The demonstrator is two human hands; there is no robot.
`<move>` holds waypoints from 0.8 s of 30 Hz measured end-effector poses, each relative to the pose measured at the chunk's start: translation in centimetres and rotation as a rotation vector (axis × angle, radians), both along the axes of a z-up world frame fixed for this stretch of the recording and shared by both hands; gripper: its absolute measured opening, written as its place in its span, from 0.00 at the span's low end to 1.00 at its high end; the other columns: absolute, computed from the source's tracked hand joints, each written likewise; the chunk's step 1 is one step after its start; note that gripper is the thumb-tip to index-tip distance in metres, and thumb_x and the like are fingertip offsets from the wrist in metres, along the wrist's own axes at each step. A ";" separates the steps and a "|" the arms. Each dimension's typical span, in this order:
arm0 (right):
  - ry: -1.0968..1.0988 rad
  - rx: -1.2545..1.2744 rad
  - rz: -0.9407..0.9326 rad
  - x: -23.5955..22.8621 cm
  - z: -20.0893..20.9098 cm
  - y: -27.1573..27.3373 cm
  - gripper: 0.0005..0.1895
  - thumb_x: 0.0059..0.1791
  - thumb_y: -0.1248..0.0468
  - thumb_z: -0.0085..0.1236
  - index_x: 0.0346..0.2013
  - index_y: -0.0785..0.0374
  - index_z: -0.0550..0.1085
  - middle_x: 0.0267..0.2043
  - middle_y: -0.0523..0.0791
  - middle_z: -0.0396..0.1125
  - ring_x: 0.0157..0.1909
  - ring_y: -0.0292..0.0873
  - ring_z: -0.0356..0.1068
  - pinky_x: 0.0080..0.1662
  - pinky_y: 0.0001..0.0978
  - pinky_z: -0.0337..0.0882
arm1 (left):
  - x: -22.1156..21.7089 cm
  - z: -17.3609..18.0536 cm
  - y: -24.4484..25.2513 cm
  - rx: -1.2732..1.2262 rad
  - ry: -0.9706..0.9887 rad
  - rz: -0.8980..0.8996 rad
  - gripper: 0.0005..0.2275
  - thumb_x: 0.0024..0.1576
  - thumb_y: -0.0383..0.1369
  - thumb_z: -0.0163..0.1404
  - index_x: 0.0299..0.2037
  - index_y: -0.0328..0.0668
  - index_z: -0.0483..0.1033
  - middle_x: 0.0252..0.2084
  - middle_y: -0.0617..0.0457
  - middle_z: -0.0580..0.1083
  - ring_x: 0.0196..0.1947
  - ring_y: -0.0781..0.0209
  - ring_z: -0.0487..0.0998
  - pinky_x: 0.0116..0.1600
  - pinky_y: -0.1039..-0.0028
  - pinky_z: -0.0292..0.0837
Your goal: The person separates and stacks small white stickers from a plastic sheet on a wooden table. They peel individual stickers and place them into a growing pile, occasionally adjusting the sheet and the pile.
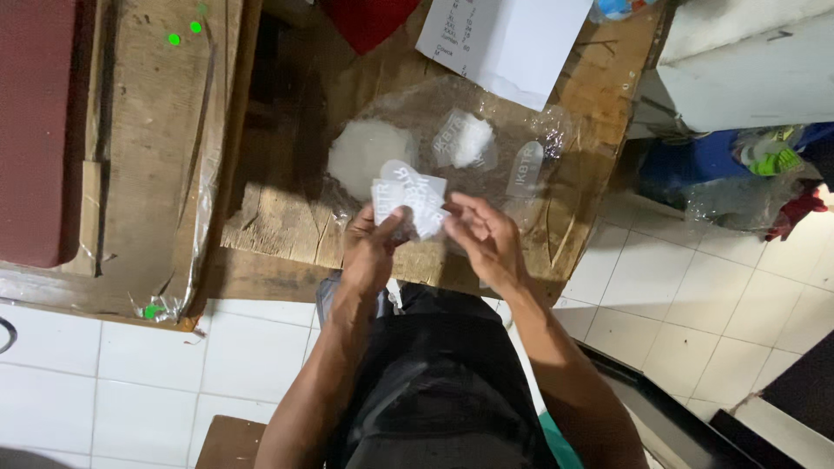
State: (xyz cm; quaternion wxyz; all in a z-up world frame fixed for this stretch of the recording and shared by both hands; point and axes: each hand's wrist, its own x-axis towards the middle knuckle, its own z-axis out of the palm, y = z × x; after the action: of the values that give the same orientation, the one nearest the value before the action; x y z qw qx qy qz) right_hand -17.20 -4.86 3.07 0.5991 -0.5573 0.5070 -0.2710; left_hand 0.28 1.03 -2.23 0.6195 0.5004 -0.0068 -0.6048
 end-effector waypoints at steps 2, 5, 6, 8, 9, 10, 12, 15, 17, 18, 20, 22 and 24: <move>-0.013 -0.061 0.001 -0.1 -0.3 -0.3 0.19 0.50 0.65 0.64 0.56 0.66 0.75 0.46 0.55 0.75 0.48 0.47 0.77 0.48 0.38 0.79 | -0.7 2.4 -0.7 -0.018 0.035 0.038 0.09 0.58 0.26 0.56 0.47 0.37 0.78 0.38 0.43 0.79 0.35 0.55 0.82 0.43 0.61 0.84; -0.011 -0.136 0.019 -0.6 0.3 -0.2 0.18 0.51 0.70 0.61 0.55 0.71 0.74 0.39 0.59 0.75 0.39 0.48 0.78 0.41 0.37 0.81 | -1.8 0.8 -0.5 -0.034 0.086 0.086 0.09 0.56 0.26 0.58 0.46 0.35 0.78 0.36 0.46 0.79 0.35 0.58 0.83 0.42 0.63 0.84; 0.003 -0.161 0.032 -0.9 0.7 -0.3 0.20 0.52 0.72 0.59 0.58 0.75 0.70 0.37 0.62 0.74 0.36 0.50 0.78 0.40 0.38 0.80 | -2.3 -0.6 -0.4 -0.042 0.104 0.092 0.09 0.56 0.26 0.58 0.46 0.35 0.78 0.37 0.45 0.80 0.36 0.57 0.84 0.43 0.63 0.84; -0.029 -0.100 0.019 -1.2 1.4 -0.3 0.21 0.52 0.72 0.57 0.60 0.76 0.69 0.39 0.62 0.75 0.37 0.49 0.78 0.40 0.39 0.81 | -2.0 0.3 -0.5 -0.038 0.123 0.104 0.09 0.57 0.26 0.57 0.46 0.35 0.78 0.37 0.45 0.79 0.36 0.57 0.83 0.42 0.63 0.84; -0.061 -0.040 0.003 -1.3 1.7 -0.4 0.22 0.53 0.71 0.55 0.62 0.76 0.67 0.40 0.61 0.75 0.38 0.49 0.78 0.41 0.39 0.81 | -1.8 0.8 -0.5 -0.034 0.141 0.113 0.09 0.57 0.26 0.55 0.47 0.35 0.78 0.38 0.46 0.79 0.37 0.57 0.83 0.41 0.64 0.84; -0.061 -0.041 0.002 -1.5 2.0 -0.4 0.22 0.53 0.71 0.55 0.62 0.76 0.67 0.40 0.61 0.75 0.38 0.49 0.78 0.41 0.39 0.81 | -1.7 0.6 -0.5 -0.035 0.141 0.112 0.09 0.57 0.26 0.55 0.47 0.35 0.78 0.38 0.46 0.79 0.37 0.57 0.83 0.41 0.64 0.84; -0.101 0.029 -0.006 -1.9 2.5 -0.3 0.23 0.53 0.70 0.54 0.63 0.73 0.67 0.44 0.63 0.74 0.41 0.52 0.78 0.42 0.39 0.82 | -1.7 0.1 -0.5 -0.052 0.168 0.110 0.09 0.57 0.28 0.56 0.47 0.36 0.77 0.39 0.45 0.79 0.38 0.57 0.83 0.42 0.63 0.84; -0.101 0.073 -0.016 -1.9 4.8 -0.8 0.15 0.53 0.72 0.52 0.56 0.71 0.71 0.45 0.62 0.74 0.42 0.55 0.80 0.43 0.40 0.83 | -1.4 2.4 -1.2 -0.050 0.205 0.110 0.09 0.57 0.28 0.56 0.46 0.37 0.77 0.38 0.46 0.79 0.36 0.57 0.82 0.40 0.64 0.84; -0.116 0.073 -0.052 -2.8 3.9 -0.4 0.14 0.53 0.72 0.53 0.54 0.72 0.71 0.44 0.62 0.73 0.42 0.54 0.79 0.44 0.40 0.83 | -1.7 1.0 -1.2 -0.055 0.211 0.123 0.08 0.57 0.27 0.56 0.46 0.37 0.77 0.37 0.46 0.79 0.35 0.57 0.83 0.40 0.65 0.84; -0.130 0.073 -0.088 -3.3 3.5 -0.3 0.13 0.53 0.72 0.53 0.52 0.73 0.71 0.42 0.62 0.72 0.42 0.54 0.78 0.44 0.39 0.83 | -1.9 0.3 -1.2 -0.060 0.216 0.137 0.08 0.57 0.26 0.55 0.45 0.37 0.78 0.36 0.46 0.79 0.34 0.58 0.83 0.40 0.65 0.84; -0.072 0.000 -0.075 -4.8 3.0 -1.1 0.11 0.54 0.73 0.53 0.51 0.72 0.72 0.43 0.60 0.72 0.42 0.53 0.77 0.44 0.39 0.82 | -1.2 2.1 -1.4 -0.056 0.204 0.150 0.08 0.57 0.25 0.55 0.46 0.37 0.78 0.37 0.46 0.80 0.34 0.58 0.83 0.40 0.65 0.84; -0.010 -0.066 -0.061 -5.9 3.4 -2.0 0.09 0.54 0.74 0.54 0.49 0.72 0.74 0.43 0.58 0.72 0.42 0.52 0.77 0.45 0.39 0.82 | -0.2 4.1 -1.3 -0.046 0.195 0.166 0.09 0.57 0.25 0.55 0.47 0.38 0.79 0.37 0.47 0.80 0.35 0.58 0.83 0.41 0.64 0.84; 0.131 -0.149 -0.085 -6.4 4.7 -3.0 0.08 0.53 0.76 0.55 0.47 0.71 0.76 0.42 0.56 0.70 0.43 0.53 0.73 0.50 0.40 0.77 | 1.3 6.3 -1.3 -0.037 0.199 0.177 0.10 0.58 0.26 0.53 0.49 0.42 0.77 0.38 0.52 0.78 0.34 0.64 0.78 0.41 0.73 0.79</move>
State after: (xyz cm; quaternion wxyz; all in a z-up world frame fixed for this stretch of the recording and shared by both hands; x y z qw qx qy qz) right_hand -23.62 -7.85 7.78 0.5097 -0.5947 0.5467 -0.2961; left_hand 1.62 -0.32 4.09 0.6774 0.4248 0.0878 -0.5941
